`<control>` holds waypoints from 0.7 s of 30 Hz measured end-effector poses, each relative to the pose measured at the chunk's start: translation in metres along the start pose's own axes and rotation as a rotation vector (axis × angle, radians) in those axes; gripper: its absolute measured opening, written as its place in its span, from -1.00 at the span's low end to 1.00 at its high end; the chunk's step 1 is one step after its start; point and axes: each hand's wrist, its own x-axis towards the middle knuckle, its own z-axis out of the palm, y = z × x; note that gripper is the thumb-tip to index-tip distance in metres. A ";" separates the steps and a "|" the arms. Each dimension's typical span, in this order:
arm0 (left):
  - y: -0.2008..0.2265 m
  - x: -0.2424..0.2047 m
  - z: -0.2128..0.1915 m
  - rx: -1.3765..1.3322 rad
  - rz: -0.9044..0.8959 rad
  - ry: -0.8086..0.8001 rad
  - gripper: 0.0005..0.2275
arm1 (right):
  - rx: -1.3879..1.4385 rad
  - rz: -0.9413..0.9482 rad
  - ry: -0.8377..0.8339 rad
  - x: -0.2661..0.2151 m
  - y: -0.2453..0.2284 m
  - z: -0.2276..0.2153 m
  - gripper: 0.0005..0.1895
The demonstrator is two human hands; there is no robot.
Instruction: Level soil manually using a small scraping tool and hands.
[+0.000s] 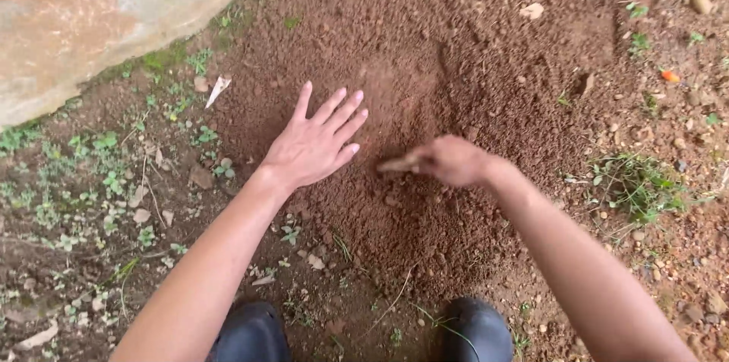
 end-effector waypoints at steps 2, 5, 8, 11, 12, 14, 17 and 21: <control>0.001 -0.002 0.000 -0.010 -0.024 0.011 -0.47 | 0.074 -0.027 0.057 0.000 -0.014 -0.027 -0.71; 0.001 -0.006 0.008 -0.061 -0.041 0.012 -0.48 | 0.058 -0.198 0.577 0.045 0.038 -0.027 -0.74; -0.001 -0.008 0.014 -0.092 -0.027 -0.009 -0.49 | -0.214 -0.401 0.910 0.114 0.109 0.001 -0.70; -0.006 -0.004 0.012 -0.098 -0.051 -0.013 -0.49 | -0.182 -0.325 0.899 0.048 0.024 0.001 -0.66; -0.007 -0.001 0.013 -0.100 -0.051 -0.013 -0.49 | -0.182 -0.324 0.897 0.042 0.022 0.006 -0.66; -0.006 0.004 0.012 -0.071 -0.035 -0.010 -0.48 | -0.181 -0.273 0.695 0.026 0.017 0.016 -0.69; -0.003 0.008 0.010 -0.055 -0.018 -0.016 -0.48 | -0.326 -0.200 0.493 -0.003 0.013 0.025 -0.74; 0.003 -0.002 -0.005 -0.024 -0.017 -0.021 -0.48 | -0.266 -0.150 0.285 0.003 0.032 0.046 -0.77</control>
